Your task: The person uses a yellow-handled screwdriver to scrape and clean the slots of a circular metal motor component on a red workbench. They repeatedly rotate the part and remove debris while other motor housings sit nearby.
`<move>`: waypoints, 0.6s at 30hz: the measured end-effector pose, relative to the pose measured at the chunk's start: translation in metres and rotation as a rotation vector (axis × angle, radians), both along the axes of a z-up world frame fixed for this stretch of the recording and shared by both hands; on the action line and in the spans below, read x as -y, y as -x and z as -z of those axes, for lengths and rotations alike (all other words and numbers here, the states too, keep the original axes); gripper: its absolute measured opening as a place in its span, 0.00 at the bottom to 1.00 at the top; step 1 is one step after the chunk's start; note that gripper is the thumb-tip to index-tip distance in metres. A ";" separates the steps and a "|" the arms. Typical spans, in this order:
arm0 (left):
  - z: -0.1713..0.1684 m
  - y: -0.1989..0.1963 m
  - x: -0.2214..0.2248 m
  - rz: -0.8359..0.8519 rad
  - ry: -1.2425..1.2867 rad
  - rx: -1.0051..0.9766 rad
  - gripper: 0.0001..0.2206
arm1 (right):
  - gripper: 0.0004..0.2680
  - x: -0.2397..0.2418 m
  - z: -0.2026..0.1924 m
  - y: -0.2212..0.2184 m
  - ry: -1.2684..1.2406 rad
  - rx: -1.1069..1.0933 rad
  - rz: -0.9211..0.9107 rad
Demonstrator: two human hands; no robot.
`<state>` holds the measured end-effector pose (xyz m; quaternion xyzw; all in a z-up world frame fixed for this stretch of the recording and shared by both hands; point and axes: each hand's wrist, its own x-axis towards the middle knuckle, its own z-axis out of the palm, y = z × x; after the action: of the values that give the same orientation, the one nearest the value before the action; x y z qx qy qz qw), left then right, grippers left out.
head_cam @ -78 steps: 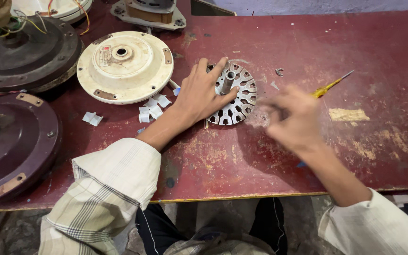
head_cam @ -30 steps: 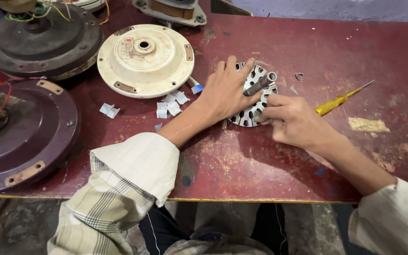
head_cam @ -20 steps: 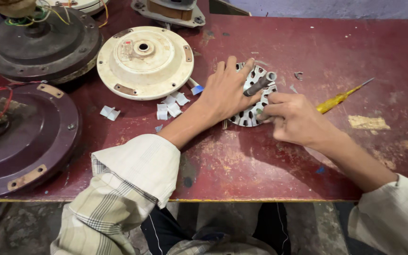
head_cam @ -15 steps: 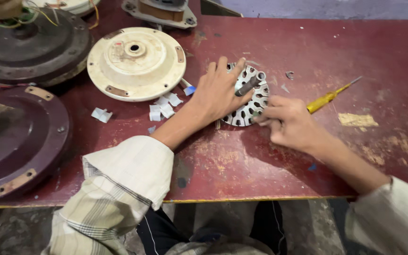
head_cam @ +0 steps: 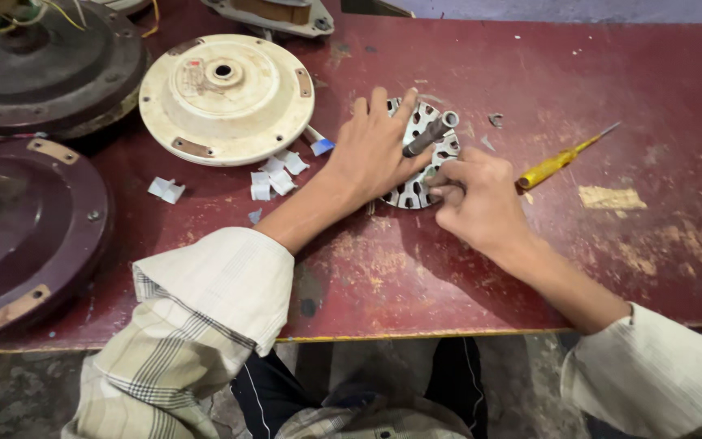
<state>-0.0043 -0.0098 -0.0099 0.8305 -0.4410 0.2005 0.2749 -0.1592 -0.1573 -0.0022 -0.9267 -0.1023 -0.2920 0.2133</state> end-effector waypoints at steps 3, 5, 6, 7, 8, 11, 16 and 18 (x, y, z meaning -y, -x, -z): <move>0.002 0.001 -0.002 0.007 -0.005 0.010 0.37 | 0.07 -0.007 -0.003 0.001 0.030 -0.008 0.057; -0.002 -0.002 -0.004 -0.008 -0.012 0.014 0.37 | 0.09 -0.011 -0.008 -0.008 -0.035 -0.040 0.025; -0.003 0.000 -0.002 -0.009 -0.014 0.009 0.37 | 0.10 -0.012 -0.009 -0.007 -0.067 -0.063 0.015; -0.003 -0.001 -0.003 -0.017 -0.024 -0.006 0.37 | 0.09 -0.012 -0.008 -0.007 -0.053 -0.034 0.006; -0.002 0.002 -0.002 -0.017 -0.028 -0.027 0.37 | 0.09 -0.008 -0.007 -0.001 -0.033 -0.012 0.005; -0.004 0.002 -0.001 -0.028 -0.042 -0.019 0.38 | 0.08 -0.003 -0.001 0.008 0.041 -0.025 0.041; -0.002 0.003 -0.003 -0.034 -0.033 0.000 0.37 | 0.10 0.021 -0.011 0.011 -0.337 -0.264 0.028; 0.000 0.002 -0.008 -0.014 -0.027 -0.011 0.36 | 0.08 0.042 -0.031 -0.004 -0.661 -0.289 0.009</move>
<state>-0.0060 -0.0021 -0.0098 0.8383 -0.4363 0.1920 0.2645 -0.1549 -0.1990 0.0288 -0.8399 0.0327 -0.1764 0.5123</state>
